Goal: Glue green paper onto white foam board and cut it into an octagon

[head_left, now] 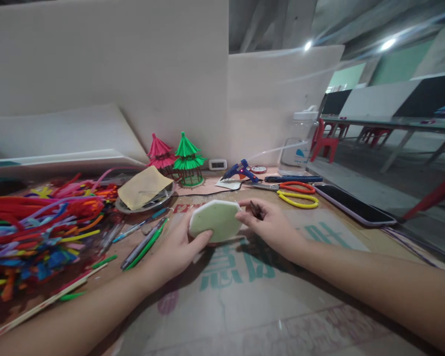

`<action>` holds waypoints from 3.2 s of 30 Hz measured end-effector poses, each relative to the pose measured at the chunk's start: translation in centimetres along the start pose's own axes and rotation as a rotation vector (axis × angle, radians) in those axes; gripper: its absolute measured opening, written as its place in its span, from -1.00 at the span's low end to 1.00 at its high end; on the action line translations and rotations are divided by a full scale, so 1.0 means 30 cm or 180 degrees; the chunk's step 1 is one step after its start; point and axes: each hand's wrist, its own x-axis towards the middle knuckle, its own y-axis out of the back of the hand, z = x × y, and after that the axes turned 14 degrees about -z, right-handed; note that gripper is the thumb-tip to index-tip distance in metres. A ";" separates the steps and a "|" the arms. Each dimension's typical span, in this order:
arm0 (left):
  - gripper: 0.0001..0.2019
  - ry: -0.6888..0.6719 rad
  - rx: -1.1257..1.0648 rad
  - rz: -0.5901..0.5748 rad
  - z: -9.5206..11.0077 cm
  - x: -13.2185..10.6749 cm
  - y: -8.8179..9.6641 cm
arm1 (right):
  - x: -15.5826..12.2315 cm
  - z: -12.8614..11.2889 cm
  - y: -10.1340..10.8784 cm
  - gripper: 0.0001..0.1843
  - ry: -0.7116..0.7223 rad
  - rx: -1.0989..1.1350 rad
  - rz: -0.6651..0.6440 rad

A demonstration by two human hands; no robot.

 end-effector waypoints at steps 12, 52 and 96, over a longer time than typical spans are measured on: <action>-0.52 -0.0120 -0.0126 -0.0107 0.001 -0.004 0.004 | 0.009 -0.057 0.053 -0.58 0.0170 0.0351 0.0192; -0.53 -0.0001 0.0099 0.0131 -0.025 0.022 0.024 | -0.159 -0.198 0.045 -0.72 0.0709 -0.0487 -0.1877; -0.63 -0.0971 0.1003 -0.0159 -0.016 -0.007 0.034 | -0.075 -0.047 0.059 -0.64 0.1395 -0.2789 -0.0461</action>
